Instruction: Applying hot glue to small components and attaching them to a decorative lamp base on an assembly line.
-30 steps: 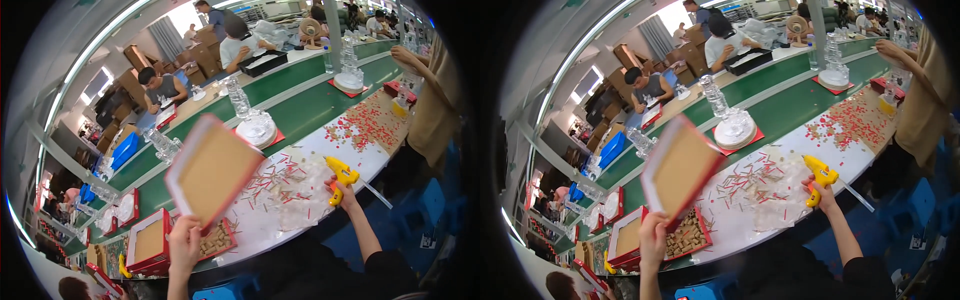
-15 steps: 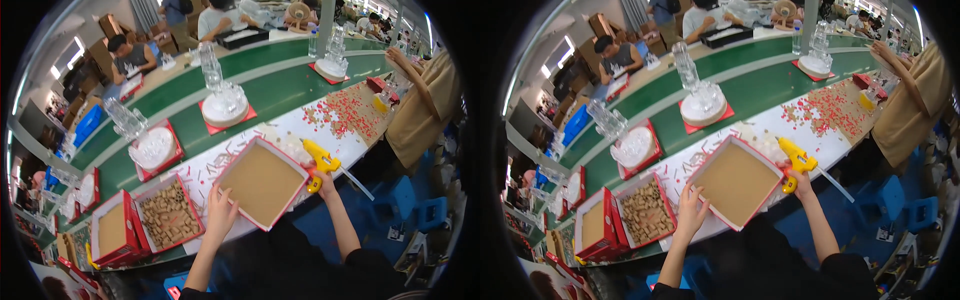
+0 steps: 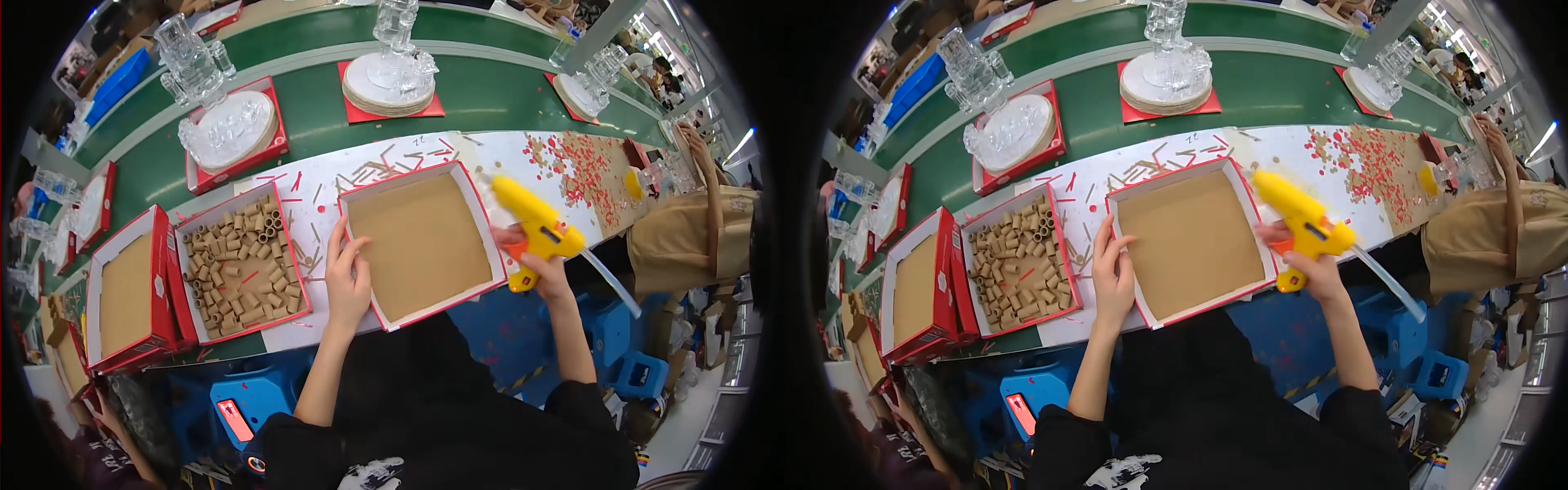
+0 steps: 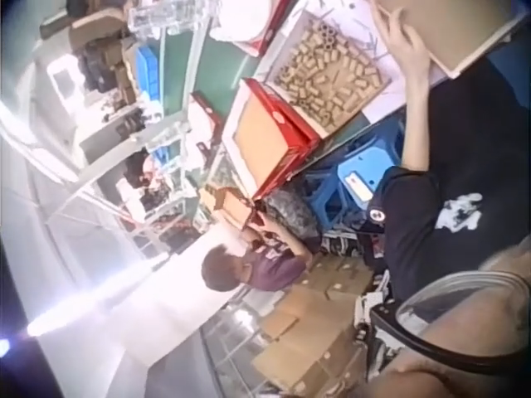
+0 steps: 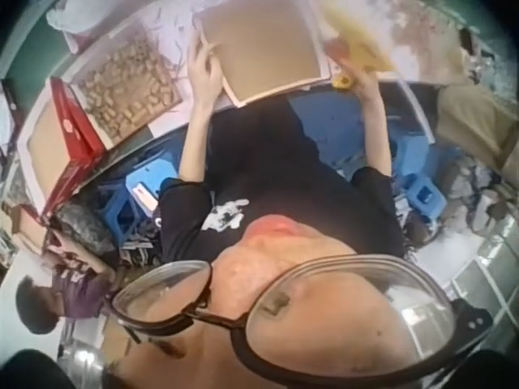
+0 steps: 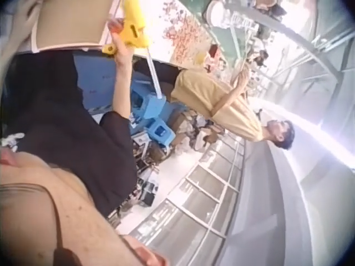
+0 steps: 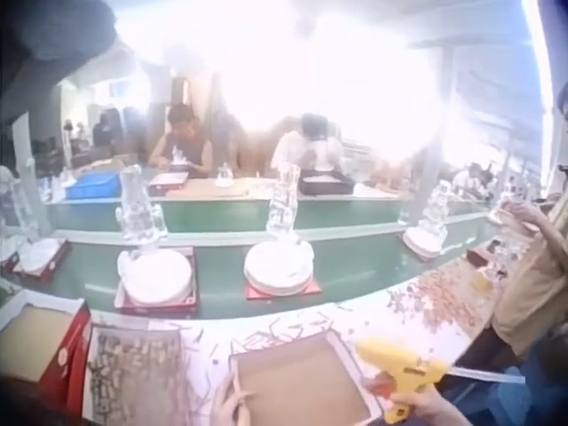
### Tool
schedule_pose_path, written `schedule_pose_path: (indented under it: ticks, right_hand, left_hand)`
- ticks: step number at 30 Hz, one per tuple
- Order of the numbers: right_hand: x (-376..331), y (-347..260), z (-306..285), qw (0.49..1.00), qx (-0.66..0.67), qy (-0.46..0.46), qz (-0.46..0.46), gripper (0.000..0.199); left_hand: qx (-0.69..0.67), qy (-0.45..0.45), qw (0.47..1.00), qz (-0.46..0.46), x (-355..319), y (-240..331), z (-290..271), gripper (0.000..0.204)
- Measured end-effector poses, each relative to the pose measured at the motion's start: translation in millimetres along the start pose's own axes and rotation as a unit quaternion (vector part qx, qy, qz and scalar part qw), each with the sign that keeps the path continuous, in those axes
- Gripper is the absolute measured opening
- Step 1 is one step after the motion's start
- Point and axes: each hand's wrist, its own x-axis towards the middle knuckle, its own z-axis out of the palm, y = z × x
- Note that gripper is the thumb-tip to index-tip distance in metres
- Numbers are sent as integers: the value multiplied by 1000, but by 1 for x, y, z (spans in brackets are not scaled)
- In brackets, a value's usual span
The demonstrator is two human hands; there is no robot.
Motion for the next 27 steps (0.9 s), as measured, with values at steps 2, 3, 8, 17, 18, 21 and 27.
schedule_pose_path:
  ticks: [2, 3, 8, 17, 18, 21, 27]
  right_hand:
    - [14, 10, 19, 998, -11, -54, 16, 45]
    - [22, 15, 29, 993, -15, -114, 30, 43]
    - [55, 22, 73, 975, -72, -151, 147, 32]
    - [64, 37, 86, 969, -73, -104, 213, 19]
    - [64, 38, 86, 968, -79, -92, 220, 18]
    - [64, 35, 88, 966, -85, -83, 229, 18]
    - [62, 37, 87, 963, -73, -70, 249, 16]
  left_hand:
    - [-15, -5, 1000, -9, 1, -2, 1, 27]
    - [-22, -6, 1000, -17, 0, -3, 1, 27]
    - [0, 9, 1000, -8, 1, -4, -1, 27]
    - [-4, 12, 1000, 1, 0, -9, -1, 30]
    - [-5, 10, 1000, -8, 0, -9, -1, 30]
    - [-4, 3, 1000, -15, 1, -9, -2, 30]
    - [-2, 4, 1000, -9, 1, -9, -1, 29]
